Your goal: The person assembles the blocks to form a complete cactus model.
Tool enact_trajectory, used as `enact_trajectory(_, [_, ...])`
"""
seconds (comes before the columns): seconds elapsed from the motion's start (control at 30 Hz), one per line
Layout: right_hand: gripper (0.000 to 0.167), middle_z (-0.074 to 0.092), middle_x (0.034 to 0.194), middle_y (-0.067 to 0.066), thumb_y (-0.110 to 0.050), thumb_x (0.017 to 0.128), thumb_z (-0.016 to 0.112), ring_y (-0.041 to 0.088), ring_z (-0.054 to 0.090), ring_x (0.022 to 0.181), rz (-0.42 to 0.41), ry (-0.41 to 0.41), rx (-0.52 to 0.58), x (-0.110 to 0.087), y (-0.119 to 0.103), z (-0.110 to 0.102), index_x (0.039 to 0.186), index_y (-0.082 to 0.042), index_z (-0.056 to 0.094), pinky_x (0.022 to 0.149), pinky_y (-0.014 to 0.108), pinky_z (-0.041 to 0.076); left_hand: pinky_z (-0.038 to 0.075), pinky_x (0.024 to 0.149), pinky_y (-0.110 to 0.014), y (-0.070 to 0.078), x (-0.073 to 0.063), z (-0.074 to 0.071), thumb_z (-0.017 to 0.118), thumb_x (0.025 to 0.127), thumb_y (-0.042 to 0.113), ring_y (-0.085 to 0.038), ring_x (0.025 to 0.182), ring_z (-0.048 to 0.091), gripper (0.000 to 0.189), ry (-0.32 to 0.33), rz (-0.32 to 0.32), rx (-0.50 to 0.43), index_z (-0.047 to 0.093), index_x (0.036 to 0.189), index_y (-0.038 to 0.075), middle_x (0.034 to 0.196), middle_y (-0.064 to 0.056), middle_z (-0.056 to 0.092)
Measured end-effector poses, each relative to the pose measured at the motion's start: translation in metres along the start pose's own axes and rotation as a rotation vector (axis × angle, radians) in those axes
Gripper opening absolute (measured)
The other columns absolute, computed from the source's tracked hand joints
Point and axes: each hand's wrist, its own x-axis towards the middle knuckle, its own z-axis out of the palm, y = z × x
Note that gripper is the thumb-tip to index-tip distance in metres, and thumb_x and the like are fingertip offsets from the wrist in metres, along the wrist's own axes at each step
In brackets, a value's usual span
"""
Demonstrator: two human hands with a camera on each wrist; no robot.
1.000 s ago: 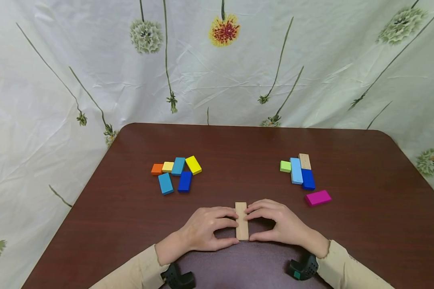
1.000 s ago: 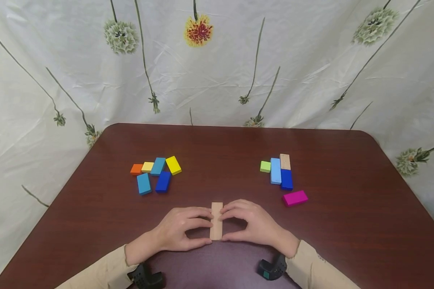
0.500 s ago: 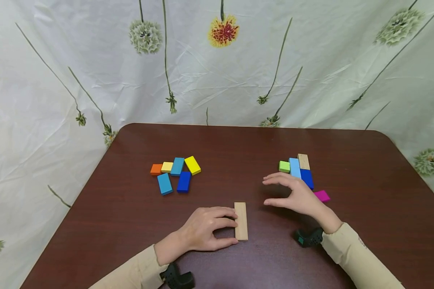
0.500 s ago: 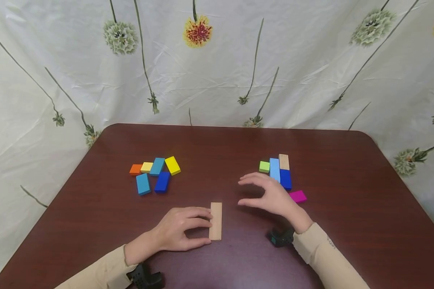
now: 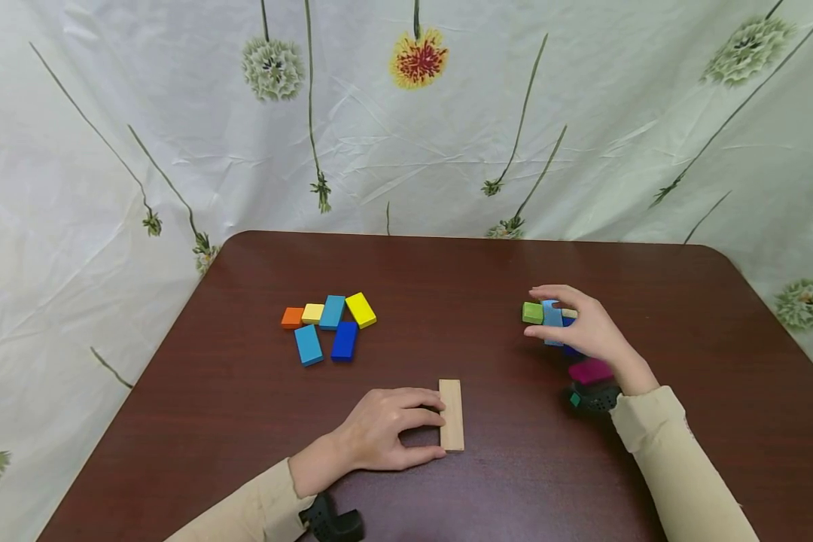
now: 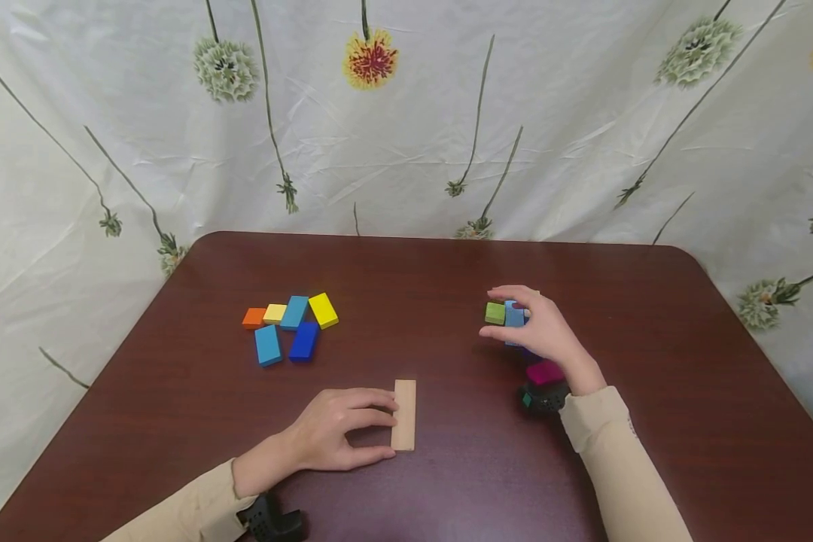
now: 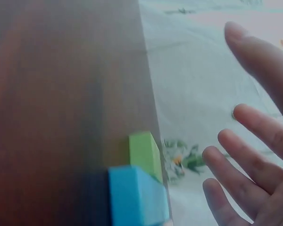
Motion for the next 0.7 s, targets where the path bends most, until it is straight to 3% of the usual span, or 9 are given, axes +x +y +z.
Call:
enact_trajectory(0.37, [0.065, 0.054, 0.128, 0.014, -0.033, 0.076, 0.079, 0.036, 0.050, 0.113, 0.130, 0.002, 0.032, 0.002, 0.023, -0.010, 0.131, -0.008, 0.054, 0.090, 0.054, 0.042, 0.049, 0.082, -0.021, 0.000, 0.000, 0.001, 0.070, 0.080, 0.046, -0.004, 0.102, 0.058, 0.029, 0.002, 0.003, 0.001, 0.072, 0.093, 0.021, 0.108, 0.006, 0.063])
enact_trajectory(0.7, [0.069, 0.050, 0.131, 0.019, -0.035, 0.079, 0.076, 0.038, 0.048, 0.113, 0.177, -0.029, 0.001, 0.001, 0.033, -0.013, 0.134, -0.005, 0.049, 0.090, 0.057, 0.040, 0.049, 0.082, -0.021, 0.000, -0.001, 0.001, 0.070, 0.080, 0.046, -0.004, 0.102, 0.058, 0.029, 0.004, 0.002, -0.003, 0.072, 0.094, 0.020, 0.108, 0.006, 0.063])
